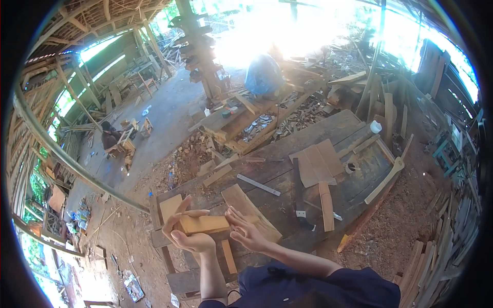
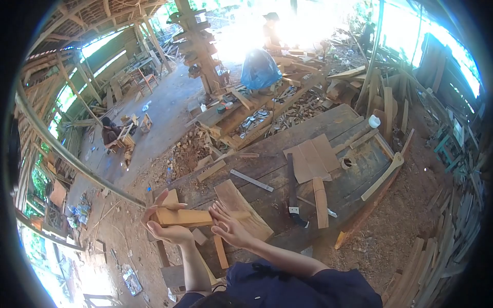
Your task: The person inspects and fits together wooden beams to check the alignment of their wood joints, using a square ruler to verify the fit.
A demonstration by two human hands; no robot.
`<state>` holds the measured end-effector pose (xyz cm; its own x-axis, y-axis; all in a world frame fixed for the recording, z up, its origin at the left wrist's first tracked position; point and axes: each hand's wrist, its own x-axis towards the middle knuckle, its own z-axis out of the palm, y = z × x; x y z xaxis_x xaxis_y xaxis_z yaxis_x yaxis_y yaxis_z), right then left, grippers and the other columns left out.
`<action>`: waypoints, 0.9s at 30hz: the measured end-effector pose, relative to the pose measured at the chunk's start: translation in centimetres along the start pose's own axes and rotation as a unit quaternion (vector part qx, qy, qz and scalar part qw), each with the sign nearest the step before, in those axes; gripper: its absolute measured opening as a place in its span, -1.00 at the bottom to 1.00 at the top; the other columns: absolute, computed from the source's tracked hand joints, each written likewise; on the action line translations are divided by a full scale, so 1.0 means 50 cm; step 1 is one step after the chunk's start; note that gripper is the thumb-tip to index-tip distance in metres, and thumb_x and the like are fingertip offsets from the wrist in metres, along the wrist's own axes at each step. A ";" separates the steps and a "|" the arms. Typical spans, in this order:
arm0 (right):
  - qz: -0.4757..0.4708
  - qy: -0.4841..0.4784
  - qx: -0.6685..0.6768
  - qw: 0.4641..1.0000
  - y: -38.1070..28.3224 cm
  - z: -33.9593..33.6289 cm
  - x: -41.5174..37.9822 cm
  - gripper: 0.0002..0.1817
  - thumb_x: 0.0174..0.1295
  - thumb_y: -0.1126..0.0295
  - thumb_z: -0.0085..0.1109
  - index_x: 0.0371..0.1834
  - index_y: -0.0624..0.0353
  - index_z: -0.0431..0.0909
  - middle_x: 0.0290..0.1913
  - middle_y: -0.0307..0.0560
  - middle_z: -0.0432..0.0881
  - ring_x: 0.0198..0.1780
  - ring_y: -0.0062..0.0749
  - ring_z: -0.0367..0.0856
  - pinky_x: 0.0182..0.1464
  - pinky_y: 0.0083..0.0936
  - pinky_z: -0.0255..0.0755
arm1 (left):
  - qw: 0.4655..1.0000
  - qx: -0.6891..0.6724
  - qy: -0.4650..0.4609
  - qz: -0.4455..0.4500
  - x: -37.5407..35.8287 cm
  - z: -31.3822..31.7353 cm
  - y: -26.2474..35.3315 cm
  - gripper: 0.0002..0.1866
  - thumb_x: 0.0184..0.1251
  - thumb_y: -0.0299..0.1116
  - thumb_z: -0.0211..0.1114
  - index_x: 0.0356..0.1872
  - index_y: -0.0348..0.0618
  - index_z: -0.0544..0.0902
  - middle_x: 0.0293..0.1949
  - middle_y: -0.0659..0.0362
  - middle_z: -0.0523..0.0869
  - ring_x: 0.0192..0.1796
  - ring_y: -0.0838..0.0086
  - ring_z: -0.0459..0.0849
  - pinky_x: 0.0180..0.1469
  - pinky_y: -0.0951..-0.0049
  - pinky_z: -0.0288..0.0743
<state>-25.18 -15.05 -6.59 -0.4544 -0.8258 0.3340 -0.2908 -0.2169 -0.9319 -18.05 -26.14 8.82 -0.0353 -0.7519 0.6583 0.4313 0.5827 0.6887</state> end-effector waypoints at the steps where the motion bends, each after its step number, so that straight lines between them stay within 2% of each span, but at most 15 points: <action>1: -0.028 -0.001 0.029 0.999 -0.011 0.001 0.001 -0.25 0.52 -0.04 0.02 0.60 0.20 0.15 0.65 0.11 0.06 0.69 -0.10 -0.16 0.64 -0.20 -0.20 | 1.000 0.000 0.001 0.000 0.002 0.002 0.003 -0.54 0.65 0.05 -0.37 -0.01 -0.12 0.33 -0.10 -0.36 0.72 -0.49 0.22 0.77 -0.22 0.30 0.71; 2: -0.027 -0.002 0.029 0.999 0.010 0.004 -0.005 -0.25 0.52 -0.04 0.02 0.60 0.20 0.15 0.65 0.11 0.06 0.69 -0.10 -0.16 0.64 -0.20 -0.20 | 1.000 0.005 0.003 -0.004 0.006 0.005 0.009 -0.54 0.65 0.05 -0.37 -0.01 -0.12 0.33 -0.11 -0.35 0.72 -0.49 0.22 0.76 -0.20 0.29 0.70; 4: 0.145 0.027 0.108 0.983 0.080 0.008 -0.016 -0.25 0.53 -0.02 0.03 0.60 0.23 0.14 0.65 0.11 0.06 0.69 -0.14 -0.15 0.63 -0.20 -0.15 | 1.000 0.009 0.007 -0.009 0.007 0.005 0.011 -0.55 0.65 0.05 -0.37 -0.02 -0.12 0.33 -0.12 -0.35 0.72 -0.49 0.23 0.76 -0.18 0.27 0.70; 7: 0.190 0.020 0.156 0.969 0.122 0.012 -0.009 -0.31 0.58 0.02 -0.06 0.59 0.24 0.16 0.64 0.06 0.11 0.69 -0.20 -0.11 0.62 -0.28 -0.14 | 0.999 0.036 0.029 -0.006 0.015 -0.006 -0.002 -0.54 0.65 0.05 -0.39 0.00 -0.12 0.34 -0.13 -0.35 0.73 -0.49 0.24 0.75 -0.21 0.29 0.70; 10: 0.158 0.001 0.133 0.979 0.066 0.018 0.004 -0.28 0.55 0.02 0.02 0.59 0.25 0.15 0.63 0.13 0.11 0.68 -0.17 -0.09 0.61 -0.26 -0.08 | 0.999 0.024 0.025 -0.002 0.015 -0.012 -0.004 -0.54 0.64 0.03 -0.39 0.00 -0.12 0.34 -0.14 -0.34 0.72 -0.49 0.25 0.74 -0.22 0.30 0.69; 12: 0.122 0.000 0.115 0.986 0.034 0.023 0.007 -0.28 0.55 0.01 0.01 0.59 0.26 0.16 0.63 0.14 0.12 0.68 -0.16 -0.08 0.61 -0.27 -0.09 | 0.999 0.004 0.042 0.013 0.012 -0.001 0.000 -0.55 0.63 0.03 -0.35 -0.01 -0.12 0.37 -0.10 -0.36 0.72 -0.57 0.28 0.70 -0.44 0.51 0.59; 13: 0.093 -0.001 0.102 0.990 0.031 0.030 0.000 -0.29 0.55 0.01 0.01 0.58 0.27 0.17 0.62 0.15 0.13 0.68 -0.15 -0.07 0.61 -0.28 -0.10 | 0.999 0.005 0.041 0.012 0.011 -0.003 0.005 -0.55 0.63 0.03 -0.35 -0.01 -0.12 0.37 -0.10 -0.36 0.72 -0.57 0.28 0.70 -0.44 0.51 0.59; 17: 0.114 0.038 0.120 0.985 0.098 0.037 -0.018 -0.29 0.56 -0.01 -0.02 0.57 0.27 0.19 0.62 0.15 0.14 0.67 -0.14 -0.06 0.61 -0.28 -0.10 | 0.998 0.022 0.063 0.003 0.012 -0.004 0.008 -0.55 0.63 0.03 -0.34 -0.01 -0.13 0.36 -0.12 -0.40 0.71 -0.57 0.29 0.71 -0.44 0.50 0.60; 19: 0.186 0.048 0.149 0.970 0.126 0.031 -0.018 -0.29 0.56 -0.03 -0.05 0.56 0.26 0.20 0.61 0.15 0.17 0.67 -0.13 -0.03 0.61 -0.28 -0.09 | 0.997 0.026 0.065 0.007 0.014 -0.002 0.010 -0.54 0.63 0.04 -0.34 -0.01 -0.14 0.36 -0.12 -0.41 0.70 -0.57 0.30 0.71 -0.43 0.50 0.60; 22: 0.181 0.044 0.073 0.980 0.122 0.026 -0.021 -0.29 0.56 -0.04 -0.06 0.56 0.27 0.21 0.59 0.16 0.20 0.67 -0.13 -0.02 0.61 -0.30 -0.08 | 0.997 0.036 0.068 -0.005 0.014 0.004 0.020 -0.53 0.63 0.06 -0.34 -0.01 -0.15 0.36 -0.13 -0.40 0.71 -0.57 0.31 0.70 -0.46 0.52 0.58; 24: 0.177 0.049 0.086 0.979 0.122 0.029 -0.022 -0.29 0.56 -0.04 -0.06 0.56 0.27 0.21 0.59 0.17 0.21 0.67 -0.12 -0.02 0.61 -0.30 -0.08 | 0.999 0.016 0.046 -0.012 0.014 -0.001 0.019 -0.53 0.66 0.08 -0.32 -0.01 -0.13 0.34 -0.07 -0.33 0.71 -0.53 0.30 0.72 -0.50 0.51 0.58; 27: 0.158 0.042 0.112 0.980 0.113 0.034 -0.019 -0.30 0.57 -0.03 -0.06 0.55 0.27 0.21 0.59 0.18 0.21 0.67 -0.11 -0.03 0.61 -0.30 -0.09 | 0.998 0.023 0.052 0.008 0.007 -0.003 0.002 -0.51 0.65 0.11 -0.32 -0.01 -0.14 0.33 -0.07 -0.34 0.71 -0.53 0.29 0.72 -0.52 0.52 0.57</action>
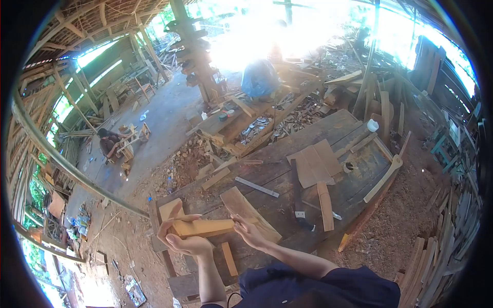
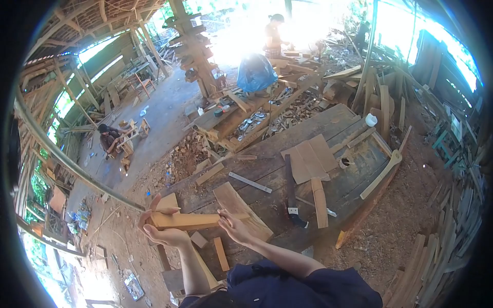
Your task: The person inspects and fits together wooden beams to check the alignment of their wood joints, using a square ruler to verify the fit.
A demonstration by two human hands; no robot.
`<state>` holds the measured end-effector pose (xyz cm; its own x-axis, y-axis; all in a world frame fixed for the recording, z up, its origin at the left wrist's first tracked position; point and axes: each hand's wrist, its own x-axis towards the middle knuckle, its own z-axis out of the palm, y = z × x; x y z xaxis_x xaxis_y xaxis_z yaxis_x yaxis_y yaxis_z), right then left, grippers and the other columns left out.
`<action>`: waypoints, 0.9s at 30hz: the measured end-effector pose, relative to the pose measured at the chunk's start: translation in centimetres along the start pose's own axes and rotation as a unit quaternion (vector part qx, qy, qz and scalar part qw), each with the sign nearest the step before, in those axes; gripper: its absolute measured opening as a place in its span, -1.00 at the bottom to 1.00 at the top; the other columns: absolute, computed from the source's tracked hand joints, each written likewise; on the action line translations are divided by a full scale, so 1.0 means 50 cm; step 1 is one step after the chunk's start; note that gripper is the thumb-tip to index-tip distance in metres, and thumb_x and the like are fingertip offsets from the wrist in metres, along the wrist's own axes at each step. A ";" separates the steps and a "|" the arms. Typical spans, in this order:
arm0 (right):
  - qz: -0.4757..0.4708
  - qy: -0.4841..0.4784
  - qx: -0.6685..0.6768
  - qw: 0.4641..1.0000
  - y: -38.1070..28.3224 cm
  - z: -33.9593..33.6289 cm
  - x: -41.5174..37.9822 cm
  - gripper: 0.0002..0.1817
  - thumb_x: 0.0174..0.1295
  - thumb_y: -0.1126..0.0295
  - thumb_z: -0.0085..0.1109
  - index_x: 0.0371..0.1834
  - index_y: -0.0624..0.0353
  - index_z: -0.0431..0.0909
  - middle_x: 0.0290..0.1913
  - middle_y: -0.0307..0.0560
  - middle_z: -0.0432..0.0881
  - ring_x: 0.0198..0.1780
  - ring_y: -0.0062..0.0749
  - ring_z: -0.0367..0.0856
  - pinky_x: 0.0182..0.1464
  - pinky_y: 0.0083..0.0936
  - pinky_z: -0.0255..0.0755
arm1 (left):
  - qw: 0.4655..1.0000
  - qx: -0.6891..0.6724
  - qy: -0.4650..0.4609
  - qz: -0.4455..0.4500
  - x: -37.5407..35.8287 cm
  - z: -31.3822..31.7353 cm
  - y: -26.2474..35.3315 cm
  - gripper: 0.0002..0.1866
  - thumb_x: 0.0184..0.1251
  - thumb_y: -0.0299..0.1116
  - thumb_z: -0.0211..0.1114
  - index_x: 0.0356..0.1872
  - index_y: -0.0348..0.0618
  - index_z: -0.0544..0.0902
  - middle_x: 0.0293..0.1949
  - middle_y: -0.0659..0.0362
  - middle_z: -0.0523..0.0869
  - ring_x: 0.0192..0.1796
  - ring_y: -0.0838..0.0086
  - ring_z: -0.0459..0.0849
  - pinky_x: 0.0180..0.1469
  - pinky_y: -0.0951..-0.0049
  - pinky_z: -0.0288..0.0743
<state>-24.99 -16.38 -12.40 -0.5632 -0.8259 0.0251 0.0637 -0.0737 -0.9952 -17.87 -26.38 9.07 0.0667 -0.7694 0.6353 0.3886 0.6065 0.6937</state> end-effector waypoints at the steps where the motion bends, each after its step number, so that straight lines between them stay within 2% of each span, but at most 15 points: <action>1: -0.010 -0.014 0.010 1.000 -0.009 0.002 -0.004 -0.30 0.57 -0.02 -0.07 0.56 0.27 0.20 0.59 0.18 0.20 0.67 -0.10 -0.04 0.61 -0.30 -0.09 | 1.000 -0.001 0.000 0.000 -0.001 0.003 0.003 -0.51 0.65 0.11 -0.32 -0.01 -0.14 0.33 -0.07 -0.34 0.71 -0.53 0.29 0.72 -0.52 0.52 0.57; 7: -0.087 -0.055 -0.047 0.994 -0.077 -0.001 -0.027 -0.32 0.59 0.01 -0.10 0.59 0.23 0.14 0.63 0.20 0.10 0.68 -0.08 -0.06 0.61 -0.29 -0.09 | 0.999 0.016 -0.023 -0.025 -0.008 0.011 0.014 -0.52 0.64 0.11 -0.32 -0.03 -0.12 0.33 -0.05 -0.35 0.70 -0.51 0.27 0.74 -0.46 0.50 0.60; 8: -0.084 -0.054 -0.048 0.994 -0.066 0.000 -0.025 -0.32 0.59 0.01 -0.10 0.59 0.23 0.14 0.63 0.20 0.10 0.68 -0.08 -0.06 0.61 -0.29 -0.09 | 1.000 0.018 -0.017 -0.004 -0.007 0.013 0.006 -0.51 0.64 0.09 -0.34 -0.02 -0.15 0.34 -0.11 -0.38 0.71 -0.52 0.25 0.73 -0.47 0.50 0.59; 10: -0.067 -0.017 -0.028 0.997 -0.024 0.001 -0.018 -0.28 0.59 -0.02 -0.12 0.62 0.22 0.06 0.65 0.22 0.02 0.68 -0.07 -0.09 0.61 -0.27 -0.10 | 1.000 0.020 -0.009 0.012 -0.008 0.012 0.001 -0.51 0.64 0.06 -0.37 -0.02 -0.17 0.36 -0.17 -0.40 0.71 -0.53 0.23 0.72 -0.48 0.50 0.58; 12: -0.041 0.005 -0.038 0.998 0.022 -0.006 -0.014 -0.26 0.59 -0.04 -0.15 0.63 0.23 0.03 0.66 0.21 -0.01 0.69 -0.07 -0.12 0.61 -0.27 -0.10 | 0.999 0.007 -0.032 0.002 -0.008 0.010 0.001 -0.54 0.64 0.08 -0.32 -0.01 -0.12 0.31 -0.04 -0.37 0.69 -0.49 0.26 0.76 -0.37 0.42 0.65; 14: -0.019 0.025 -0.049 0.998 0.061 -0.012 -0.012 -0.24 0.59 -0.07 -0.17 0.63 0.23 0.00 0.67 0.21 -0.05 0.69 -0.07 -0.14 0.62 -0.26 -0.11 | 0.999 -0.003 -0.043 -0.010 -0.013 0.010 0.012 -0.55 0.64 0.08 -0.32 -0.01 -0.11 0.31 -0.03 -0.38 0.69 -0.49 0.26 0.76 -0.34 0.42 0.66; 16: 0.056 0.058 0.053 0.995 0.095 -0.019 -0.011 -0.21 0.59 -0.12 -0.24 0.63 0.26 -0.02 0.68 0.18 -0.09 0.70 -0.07 -0.22 0.63 -0.27 -0.15 | 0.998 -0.015 -0.053 -0.016 -0.015 0.011 0.013 -0.55 0.64 0.08 -0.33 0.00 -0.11 0.31 -0.03 -0.38 0.69 -0.49 0.26 0.76 -0.32 0.41 0.67; 17: 0.053 0.056 0.051 0.996 0.130 -0.029 -0.002 -0.21 0.59 -0.12 -0.24 0.63 0.26 -0.02 0.68 0.18 -0.09 0.70 -0.07 -0.22 0.63 -0.27 -0.15 | 0.998 -0.015 -0.056 -0.003 -0.018 0.009 0.009 -0.55 0.64 0.08 -0.33 0.01 -0.11 0.30 -0.03 -0.38 0.69 -0.49 0.26 0.76 -0.33 0.42 0.66; 19: 0.140 0.041 0.020 0.989 0.176 -0.053 0.016 -0.15 0.56 -0.21 -0.26 0.64 0.26 -0.03 0.68 0.18 -0.11 0.71 -0.09 -0.28 0.64 -0.28 -0.19 | 0.998 -0.018 -0.060 0.012 -0.022 0.007 0.010 -0.56 0.64 0.07 -0.34 0.01 -0.10 0.30 -0.03 -0.37 0.69 -0.48 0.27 0.76 -0.35 0.44 0.66; 23: 0.131 0.007 -0.010 0.991 0.138 -0.060 0.014 -0.09 0.52 -0.28 -0.28 0.64 0.26 -0.05 0.68 0.18 -0.14 0.71 -0.10 -0.33 0.65 -0.24 -0.27 | 0.998 -0.024 -0.059 0.007 -0.023 0.007 0.013 -0.55 0.65 0.06 -0.34 0.00 -0.11 0.32 -0.03 -0.36 0.69 -0.48 0.27 0.76 -0.42 0.49 0.64; 25: 0.065 -0.048 -0.032 0.996 0.067 -0.053 -0.009 -0.06 0.50 -0.32 -0.27 0.65 0.23 -0.06 0.69 0.18 -0.16 0.71 -0.09 -0.36 0.65 -0.19 -0.32 | 0.998 -0.022 -0.056 0.007 -0.018 0.009 0.011 -0.55 0.65 0.06 -0.34 -0.01 -0.12 0.32 -0.03 -0.36 0.69 -0.48 0.27 0.76 -0.44 0.50 0.63; 27: 0.079 -0.040 -0.032 0.996 0.095 -0.062 -0.001 -0.07 0.50 -0.32 -0.26 0.66 0.21 -0.06 0.69 0.18 -0.18 0.71 -0.09 -0.38 0.65 -0.18 -0.35 | 0.999 -0.011 -0.044 0.008 -0.011 0.008 0.011 -0.54 0.65 0.05 -0.35 -0.01 -0.14 0.33 -0.03 -0.36 0.69 -0.52 0.27 0.74 -0.48 0.50 0.62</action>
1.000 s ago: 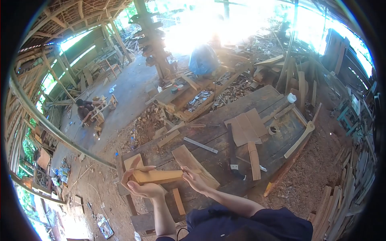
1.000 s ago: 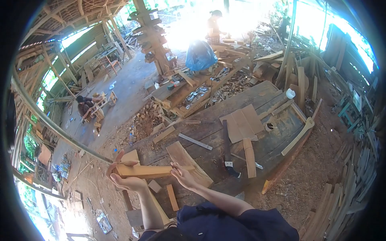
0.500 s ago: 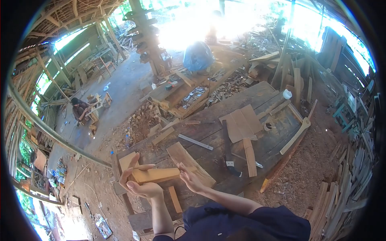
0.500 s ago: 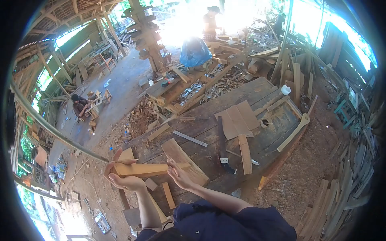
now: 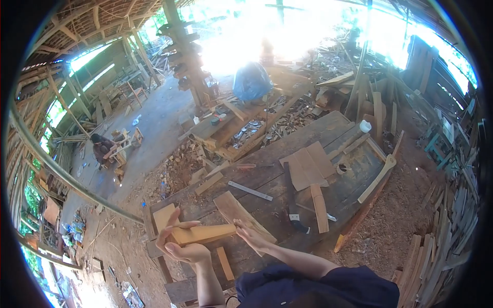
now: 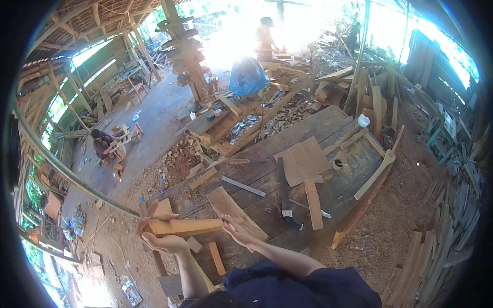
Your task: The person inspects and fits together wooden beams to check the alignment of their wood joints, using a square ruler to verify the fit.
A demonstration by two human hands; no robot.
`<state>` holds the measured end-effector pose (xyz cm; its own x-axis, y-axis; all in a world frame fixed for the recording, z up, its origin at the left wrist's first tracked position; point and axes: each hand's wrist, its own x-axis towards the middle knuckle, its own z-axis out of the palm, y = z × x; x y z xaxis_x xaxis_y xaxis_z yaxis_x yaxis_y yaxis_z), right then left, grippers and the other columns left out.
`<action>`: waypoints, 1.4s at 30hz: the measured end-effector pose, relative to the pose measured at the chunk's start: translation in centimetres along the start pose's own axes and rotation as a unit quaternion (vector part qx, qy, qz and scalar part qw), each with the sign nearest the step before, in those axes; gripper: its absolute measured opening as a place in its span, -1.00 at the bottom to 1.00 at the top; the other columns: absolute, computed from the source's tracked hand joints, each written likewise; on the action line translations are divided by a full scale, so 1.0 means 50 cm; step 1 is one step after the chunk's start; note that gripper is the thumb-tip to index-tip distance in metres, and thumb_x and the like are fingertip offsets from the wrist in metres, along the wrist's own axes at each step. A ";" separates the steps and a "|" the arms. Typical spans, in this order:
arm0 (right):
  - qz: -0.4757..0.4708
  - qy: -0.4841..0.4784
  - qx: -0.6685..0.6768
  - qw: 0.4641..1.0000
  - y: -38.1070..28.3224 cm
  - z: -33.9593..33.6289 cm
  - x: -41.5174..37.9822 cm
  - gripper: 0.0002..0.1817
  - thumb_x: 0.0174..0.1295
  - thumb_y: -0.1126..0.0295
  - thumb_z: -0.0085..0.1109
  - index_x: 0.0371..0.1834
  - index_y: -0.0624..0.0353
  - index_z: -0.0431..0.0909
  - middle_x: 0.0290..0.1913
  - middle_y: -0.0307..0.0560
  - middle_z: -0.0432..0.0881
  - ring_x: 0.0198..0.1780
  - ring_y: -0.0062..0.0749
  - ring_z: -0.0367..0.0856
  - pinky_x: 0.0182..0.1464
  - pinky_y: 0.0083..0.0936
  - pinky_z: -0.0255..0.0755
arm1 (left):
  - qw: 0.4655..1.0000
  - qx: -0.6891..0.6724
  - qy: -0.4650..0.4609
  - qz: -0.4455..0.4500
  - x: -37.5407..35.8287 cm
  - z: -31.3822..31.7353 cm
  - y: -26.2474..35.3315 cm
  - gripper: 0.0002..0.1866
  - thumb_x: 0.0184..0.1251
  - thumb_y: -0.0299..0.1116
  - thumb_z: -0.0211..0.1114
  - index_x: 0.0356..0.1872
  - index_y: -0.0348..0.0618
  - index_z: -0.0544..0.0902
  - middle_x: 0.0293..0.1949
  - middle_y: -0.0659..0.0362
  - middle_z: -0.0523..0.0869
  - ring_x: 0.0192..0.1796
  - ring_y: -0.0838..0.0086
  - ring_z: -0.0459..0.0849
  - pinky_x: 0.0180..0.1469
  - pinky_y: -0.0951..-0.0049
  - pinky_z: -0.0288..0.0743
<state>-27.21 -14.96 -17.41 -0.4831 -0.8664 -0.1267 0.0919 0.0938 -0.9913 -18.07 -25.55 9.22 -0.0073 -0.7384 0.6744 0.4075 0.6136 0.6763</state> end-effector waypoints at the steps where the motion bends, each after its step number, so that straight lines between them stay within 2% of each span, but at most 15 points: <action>1: 0.015 0.005 0.003 1.000 0.021 -0.005 0.004 -0.08 0.50 -0.31 -0.26 0.66 0.19 -0.06 0.69 0.17 -0.20 0.71 -0.09 -0.39 0.65 -0.17 -0.38 | 1.000 0.000 -0.001 -0.005 0.001 0.002 0.003 -0.54 0.65 0.05 -0.35 -0.01 -0.14 0.33 -0.03 -0.36 0.69 -0.52 0.27 0.74 -0.48 0.50 0.62; 5: 0.051 0.002 -0.028 0.998 0.028 -0.015 0.035 -0.10 0.50 -0.31 -0.25 0.66 0.16 -0.03 0.70 0.14 -0.20 0.71 -0.10 -0.39 0.65 -0.17 -0.37 | 0.999 0.013 0.050 -0.015 0.014 0.002 -0.002 -0.53 0.64 0.04 -0.34 -0.02 -0.17 0.35 -0.07 -0.34 0.70 -0.56 0.28 0.70 -0.54 0.49 0.59; 7: -0.024 -0.039 -0.043 0.998 -0.037 -0.005 -0.004 -0.12 0.51 -0.28 -0.23 0.65 0.17 0.01 0.70 0.14 -0.20 0.71 -0.12 -0.39 0.65 -0.17 -0.37 | 0.998 0.012 0.058 -0.009 0.021 -0.013 -0.016 -0.53 0.64 0.04 -0.33 -0.03 -0.17 0.36 -0.07 -0.34 0.70 -0.57 0.29 0.69 -0.55 0.50 0.58; 9: -0.008 -0.029 -0.036 0.999 -0.004 -0.006 0.007 -0.13 0.52 -0.26 -0.21 0.65 0.17 0.02 0.70 0.14 -0.21 0.71 -0.11 -0.39 0.65 -0.17 -0.36 | 0.996 0.015 0.085 -0.035 0.027 -0.031 -0.029 -0.53 0.63 0.04 -0.32 -0.03 -0.16 0.37 -0.07 -0.36 0.71 -0.58 0.33 0.66 -0.36 0.47 0.61; 13: 0.057 -0.001 -0.011 0.998 0.029 -0.006 0.034 -0.16 0.53 -0.19 -0.14 0.65 0.17 0.02 0.69 0.15 -0.17 0.71 -0.12 -0.39 0.65 -0.19 -0.34 | 0.992 0.049 0.105 -0.046 0.043 -0.039 -0.029 -0.52 0.63 0.06 -0.33 -0.04 -0.17 0.36 -0.08 -0.34 0.72 -0.59 0.35 0.65 -0.35 0.49 0.61; 17: -0.030 -0.036 -0.006 0.999 0.004 0.015 0.019 -0.16 0.53 -0.18 -0.13 0.64 0.20 0.02 0.68 0.15 -0.10 0.71 -0.10 -0.36 0.65 -0.20 -0.33 | 0.990 0.046 0.124 -0.047 0.058 -0.043 -0.042 -0.48 0.62 0.10 -0.36 -0.06 -0.18 0.35 -0.07 -0.29 0.73 -0.60 0.34 0.63 -0.50 0.54 0.56; 22: 0.081 -0.013 -0.064 0.995 0.012 -0.007 0.047 -0.23 0.57 -0.06 -0.10 0.60 0.30 0.08 0.69 0.19 -0.19 0.71 -0.10 -0.36 0.65 -0.21 -0.29 | 0.989 0.054 0.129 -0.055 0.066 -0.054 -0.049 -0.48 0.62 0.11 -0.36 -0.05 -0.17 0.35 -0.06 -0.26 0.73 -0.58 0.32 0.65 -0.54 0.52 0.57; 24: -0.033 -0.042 0.012 0.999 -0.003 0.016 0.036 -0.30 0.57 0.10 -0.01 0.60 0.26 0.09 0.69 0.18 -0.26 0.70 -0.12 -0.41 0.65 -0.22 -0.30 | 0.987 0.034 0.133 -0.080 0.065 -0.063 -0.051 -0.49 0.62 0.10 -0.35 -0.02 -0.17 0.35 -0.06 -0.26 0.73 -0.55 0.28 0.69 -0.55 0.50 0.57; 26: -0.055 -0.039 0.122 0.990 0.040 0.030 0.036 -0.32 0.55 0.19 0.06 0.61 0.21 0.09 0.70 0.16 -0.25 0.70 -0.14 -0.43 0.66 -0.23 -0.33 | 0.981 0.053 0.157 -0.097 0.070 -0.077 -0.059 -0.47 0.61 0.12 -0.35 -0.01 -0.17 0.35 -0.07 -0.25 0.73 -0.55 0.25 0.71 -0.56 0.47 0.58; 27: -0.022 -0.040 0.173 0.984 0.049 0.028 0.046 -0.31 0.54 0.19 0.07 0.62 0.17 0.08 0.70 0.18 -0.25 0.70 -0.15 -0.44 0.65 -0.25 -0.34 | 0.981 0.077 0.157 -0.085 0.075 -0.081 -0.063 -0.47 0.60 0.12 -0.35 -0.01 -0.17 0.35 -0.08 -0.25 0.73 -0.55 0.24 0.70 -0.57 0.45 0.58; 28: -0.032 -0.038 0.056 0.997 0.008 0.028 0.033 -0.31 0.54 0.19 0.07 0.62 0.17 0.07 0.69 0.16 -0.19 0.70 -0.15 -0.39 0.65 -0.25 -0.31 | 0.980 0.100 0.154 -0.072 0.084 -0.085 -0.067 -0.46 0.60 0.13 -0.36 -0.01 -0.17 0.35 -0.09 -0.25 0.74 -0.56 0.22 0.70 -0.58 0.43 0.58; 31: -0.005 -0.048 0.142 0.989 0.008 0.064 0.032 -0.29 0.55 0.08 0.02 0.62 0.18 0.08 0.69 0.18 -0.14 0.70 -0.11 -0.29 0.64 -0.25 -0.23 | 0.979 0.109 0.149 -0.082 0.100 -0.117 -0.089 -0.46 0.59 0.13 -0.38 -0.03 -0.18 0.34 -0.11 -0.26 0.74 -0.55 0.19 0.72 -0.59 0.42 0.61; 33: -0.100 -0.036 -0.089 0.990 -0.026 0.056 0.030 -0.21 0.54 -0.10 -0.08 0.62 0.21 0.06 0.67 0.22 -0.08 0.69 -0.03 -0.19 0.62 -0.22 -0.13 | 0.987 0.091 0.120 -0.059 0.109 -0.113 -0.094 -0.46 0.59 0.11 -0.34 -0.04 -0.22 0.35 -0.16 -0.28 0.75 -0.56 0.20 0.71 -0.59 0.41 0.61; 40: 0.055 0.045 -0.147 0.987 0.156 0.029 0.090 -0.11 0.50 -0.25 -0.20 0.64 0.22 0.00 0.67 0.24 -0.11 0.70 -0.01 -0.27 0.63 -0.18 -0.21 | 0.987 0.086 0.126 -0.057 0.104 -0.144 -0.099 -0.41 0.56 0.19 -0.37 -0.05 -0.20 0.34 -0.18 -0.26 0.75 -0.54 0.19 0.74 -0.59 0.42 0.67; 42: 0.045 0.030 -0.128 0.990 0.066 0.034 0.064 -0.10 0.50 -0.27 -0.22 0.65 0.21 -0.02 0.67 0.24 -0.12 0.70 -0.01 -0.32 0.64 -0.17 -0.24 | 0.987 0.090 0.119 -0.057 0.098 -0.143 -0.091 -0.40 0.56 0.21 -0.37 -0.05 -0.19 0.33 -0.18 -0.26 0.75 -0.54 0.20 0.74 -0.59 0.41 0.69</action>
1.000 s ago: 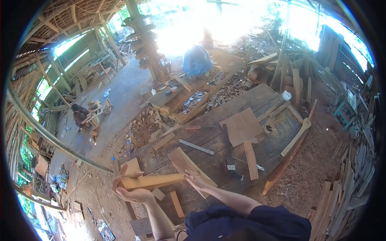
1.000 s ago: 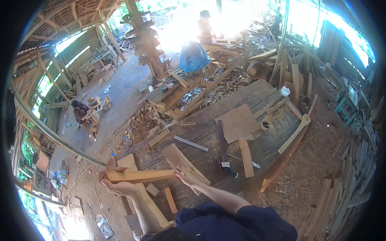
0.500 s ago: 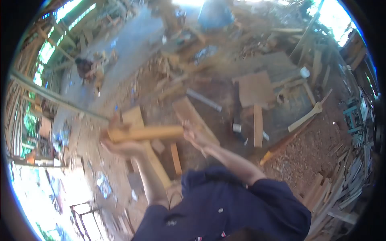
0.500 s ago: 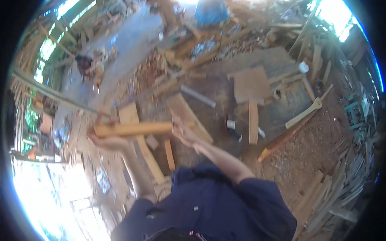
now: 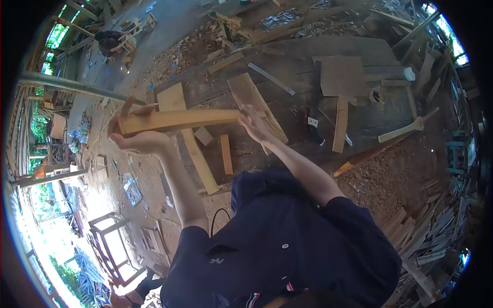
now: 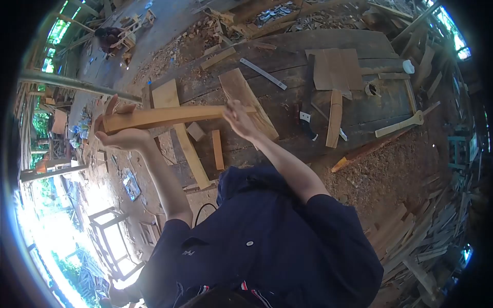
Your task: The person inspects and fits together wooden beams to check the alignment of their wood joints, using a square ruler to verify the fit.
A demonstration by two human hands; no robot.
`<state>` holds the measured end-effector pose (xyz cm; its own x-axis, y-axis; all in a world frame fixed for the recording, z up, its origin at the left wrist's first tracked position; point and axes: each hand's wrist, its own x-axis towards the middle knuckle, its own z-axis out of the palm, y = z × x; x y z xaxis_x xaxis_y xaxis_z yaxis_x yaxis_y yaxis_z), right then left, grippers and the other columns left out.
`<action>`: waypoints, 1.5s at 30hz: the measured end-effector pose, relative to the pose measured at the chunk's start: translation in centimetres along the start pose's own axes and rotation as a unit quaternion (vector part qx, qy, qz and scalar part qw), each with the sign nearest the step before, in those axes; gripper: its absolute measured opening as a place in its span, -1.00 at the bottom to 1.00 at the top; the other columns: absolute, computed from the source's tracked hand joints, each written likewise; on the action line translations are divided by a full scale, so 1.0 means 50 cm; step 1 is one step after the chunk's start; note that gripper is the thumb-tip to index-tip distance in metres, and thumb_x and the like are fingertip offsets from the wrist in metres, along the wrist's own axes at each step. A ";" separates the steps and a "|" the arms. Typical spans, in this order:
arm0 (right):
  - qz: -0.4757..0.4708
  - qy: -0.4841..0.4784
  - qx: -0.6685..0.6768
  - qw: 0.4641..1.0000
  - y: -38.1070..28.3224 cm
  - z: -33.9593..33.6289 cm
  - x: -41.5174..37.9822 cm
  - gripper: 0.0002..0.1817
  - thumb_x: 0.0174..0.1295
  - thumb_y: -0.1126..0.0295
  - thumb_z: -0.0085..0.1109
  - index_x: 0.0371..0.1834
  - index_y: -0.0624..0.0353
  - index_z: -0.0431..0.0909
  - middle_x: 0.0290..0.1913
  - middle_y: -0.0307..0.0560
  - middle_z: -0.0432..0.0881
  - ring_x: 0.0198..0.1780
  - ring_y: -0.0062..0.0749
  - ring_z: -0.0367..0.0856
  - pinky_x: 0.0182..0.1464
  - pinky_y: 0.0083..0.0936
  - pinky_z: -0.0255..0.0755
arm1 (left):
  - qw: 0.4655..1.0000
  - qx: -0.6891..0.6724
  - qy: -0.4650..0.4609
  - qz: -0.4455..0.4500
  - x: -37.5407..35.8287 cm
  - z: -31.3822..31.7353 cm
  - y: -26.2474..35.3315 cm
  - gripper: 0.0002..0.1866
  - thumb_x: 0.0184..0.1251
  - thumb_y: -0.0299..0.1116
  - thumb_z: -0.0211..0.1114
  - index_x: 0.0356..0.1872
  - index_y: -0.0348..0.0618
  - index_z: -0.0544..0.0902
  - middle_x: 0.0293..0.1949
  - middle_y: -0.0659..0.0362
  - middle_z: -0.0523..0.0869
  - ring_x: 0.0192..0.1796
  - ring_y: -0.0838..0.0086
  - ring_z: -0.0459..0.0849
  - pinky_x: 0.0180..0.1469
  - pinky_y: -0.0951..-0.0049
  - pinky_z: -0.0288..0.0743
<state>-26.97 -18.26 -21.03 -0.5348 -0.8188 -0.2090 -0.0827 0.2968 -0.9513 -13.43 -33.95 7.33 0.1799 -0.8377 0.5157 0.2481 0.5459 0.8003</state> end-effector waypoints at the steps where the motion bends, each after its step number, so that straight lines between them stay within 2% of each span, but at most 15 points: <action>1: -0.056 -0.024 0.023 0.998 -0.023 0.002 -0.009 -0.10 0.50 -0.27 -0.22 0.65 0.20 -0.02 0.68 0.23 -0.13 0.71 -0.03 -0.36 0.65 -0.18 -0.30 | 1.000 0.004 -0.003 0.003 -0.001 0.003 0.001 -0.40 0.56 0.22 -0.37 -0.05 -0.19 0.32 -0.18 -0.26 0.75 -0.54 0.20 0.74 -0.59 0.41 0.70; 2: -0.111 -0.048 0.046 0.992 -0.037 0.003 -0.017 -0.10 0.50 -0.28 -0.22 0.65 0.20 -0.02 0.68 0.22 -0.13 0.71 -0.05 -0.40 0.65 -0.19 -0.35 | 1.000 0.004 -0.004 0.002 0.000 0.004 0.000 -0.40 0.56 0.22 -0.37 -0.05 -0.19 0.32 -0.18 -0.26 0.75 -0.54 0.20 0.74 -0.59 0.41 0.70; 9: -0.054 -0.041 -0.016 0.998 -0.013 -0.014 0.024 -0.09 0.50 -0.29 -0.21 0.65 0.19 -0.03 0.68 0.20 -0.15 0.71 -0.06 -0.44 0.66 -0.21 -0.50 | 1.000 -0.003 -0.021 0.012 -0.011 0.005 0.010 -0.42 0.57 0.21 -0.39 -0.06 -0.17 0.27 -0.18 -0.27 0.74 -0.55 0.19 0.74 -0.63 0.46 0.68; 12: -0.148 -0.079 0.003 0.986 -0.005 -0.015 0.024 -0.08 0.49 -0.30 -0.20 0.64 0.21 0.00 0.68 0.18 -0.16 0.70 -0.06 -0.44 0.65 -0.19 -0.51 | 1.000 0.000 -0.011 0.011 -0.022 0.010 0.016 -0.43 0.57 0.20 -0.40 -0.06 -0.17 0.27 -0.18 -0.28 0.73 -0.56 0.20 0.74 -0.64 0.47 0.68; 14: -0.050 -0.047 -0.018 0.997 0.007 -0.021 0.044 -0.12 0.50 -0.28 -0.20 0.64 0.18 0.05 0.68 0.19 -0.12 0.70 -0.04 -0.45 0.65 -0.15 -0.50 | 1.000 0.001 -0.011 0.017 -0.026 0.015 0.018 -0.43 0.57 0.20 -0.40 -0.06 -0.17 0.27 -0.18 -0.28 0.73 -0.57 0.20 0.73 -0.64 0.47 0.68; 20: -0.055 -0.065 -0.011 0.996 0.017 -0.023 0.050 -0.22 0.54 -0.20 -0.18 0.61 0.13 0.14 0.64 0.18 0.07 0.70 0.00 -0.36 0.64 -0.12 -0.44 | 0.998 0.038 -0.012 0.053 -0.041 0.011 0.017 -0.39 0.62 0.23 -0.47 -0.01 -0.15 0.30 -0.25 -0.24 0.74 -0.58 0.25 0.72 -0.62 0.51 0.65; 21: -0.017 -0.157 0.011 0.987 0.062 -0.034 0.098 -0.25 0.56 -0.16 -0.18 0.58 0.21 0.19 0.62 0.12 0.14 0.70 -0.03 -0.28 0.64 -0.16 -0.41 | 0.997 0.027 -0.024 0.070 -0.045 0.012 0.011 -0.34 0.59 0.28 -0.51 0.00 -0.14 0.30 -0.27 -0.23 0.74 -0.58 0.27 0.72 -0.62 0.52 0.65; 24: -0.064 -0.073 0.094 0.991 -0.085 -0.040 0.006 -0.30 0.59 -0.11 -0.20 0.54 0.22 0.24 0.61 0.12 0.18 0.69 -0.01 -0.22 0.64 -0.19 -0.38 | 0.996 0.011 -0.024 0.088 -0.061 0.022 0.021 -0.22 0.49 0.41 -0.58 0.05 -0.11 0.32 -0.29 -0.20 0.75 -0.58 0.29 0.72 -0.60 0.55 0.62; 27: -0.161 -0.070 0.053 0.983 -0.063 -0.052 0.016 -0.34 0.60 -0.07 -0.21 0.54 0.19 0.25 0.60 0.15 0.19 0.69 0.01 -0.19 0.64 -0.20 -0.39 | 0.995 -0.051 -0.056 0.071 -0.083 0.035 0.040 -0.26 0.51 0.40 -0.58 0.03 -0.05 0.33 -0.29 -0.22 0.73 -0.60 0.27 0.70 -0.64 0.56 0.56; 31: -0.053 -0.102 0.100 0.988 -0.078 -0.070 -0.002 -0.31 0.58 -0.08 -0.14 0.59 0.15 0.18 0.67 0.17 -0.04 0.71 -0.04 -0.37 0.64 -0.16 -0.45 | 0.986 -0.114 -0.091 0.074 -0.086 0.042 0.044 -0.25 0.51 0.40 -0.56 0.05 -0.06 0.35 -0.28 -0.24 0.73 -0.60 0.25 0.70 -0.59 0.51 0.58; 34: -0.136 -0.108 0.077 0.982 -0.110 -0.075 -0.029 -0.28 0.56 -0.10 -0.10 0.61 0.10 0.15 0.68 0.21 -0.12 0.71 -0.05 -0.45 0.64 -0.12 -0.48 | 0.984 -0.101 -0.113 0.093 -0.083 0.040 0.041 -0.27 0.53 0.37 -0.54 0.09 -0.08 0.32 -0.24 -0.26 0.72 -0.57 0.19 0.72 -0.54 0.39 0.64; 38: -0.052 -0.081 0.093 0.991 -0.015 -0.058 0.016 -0.25 0.54 -0.09 -0.05 0.63 0.12 0.11 0.68 0.23 -0.13 0.70 -0.02 -0.41 0.64 -0.11 -0.38 | 0.986 -0.102 -0.112 0.075 -0.080 0.036 0.039 -0.29 0.55 0.34 -0.54 0.07 -0.09 0.31 -0.25 -0.25 0.73 -0.57 0.19 0.72 -0.52 0.39 0.64; 42: -0.128 -0.088 0.061 0.986 -0.045 -0.051 -0.015 -0.27 0.56 -0.04 -0.04 0.60 0.22 0.13 0.67 0.21 -0.09 0.70 0.00 -0.25 0.62 -0.19 -0.21 | 0.985 -0.103 -0.118 0.070 -0.079 0.031 0.040 -0.30 0.56 0.34 -0.54 0.06 -0.10 0.32 -0.23 -0.26 0.73 -0.57 0.21 0.71 -0.50 0.40 0.63; 44: 0.019 -0.056 0.161 0.985 0.049 -0.038 0.027 -0.30 0.57 0.03 -0.03 0.59 0.26 0.15 0.66 0.17 -0.02 0.68 -0.05 -0.14 0.60 -0.28 -0.10 | 0.989 -0.106 -0.094 0.049 -0.087 0.026 0.042 -0.29 0.55 0.37 -0.52 0.04 -0.07 0.34 -0.24 -0.22 0.73 -0.58 0.24 0.70 -0.50 0.43 0.60; 45: 0.024 -0.082 0.101 0.991 0.004 -0.070 0.016 -0.31 0.58 0.04 -0.05 0.60 0.26 0.13 0.66 0.16 0.01 0.68 -0.09 -0.13 0.58 -0.32 -0.07 | 0.991 -0.115 -0.068 0.030 -0.087 0.042 0.038 -0.28 0.53 0.40 -0.50 0.03 -0.05 0.36 -0.26 -0.19 0.74 -0.59 0.28 0.68 -0.50 0.45 0.57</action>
<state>-30.37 -17.15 -20.60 -0.3887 -0.8796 -0.2741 0.1195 0.2469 -0.9616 -15.72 -29.32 7.26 0.0752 -0.7896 0.6090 0.4531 0.5711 0.6845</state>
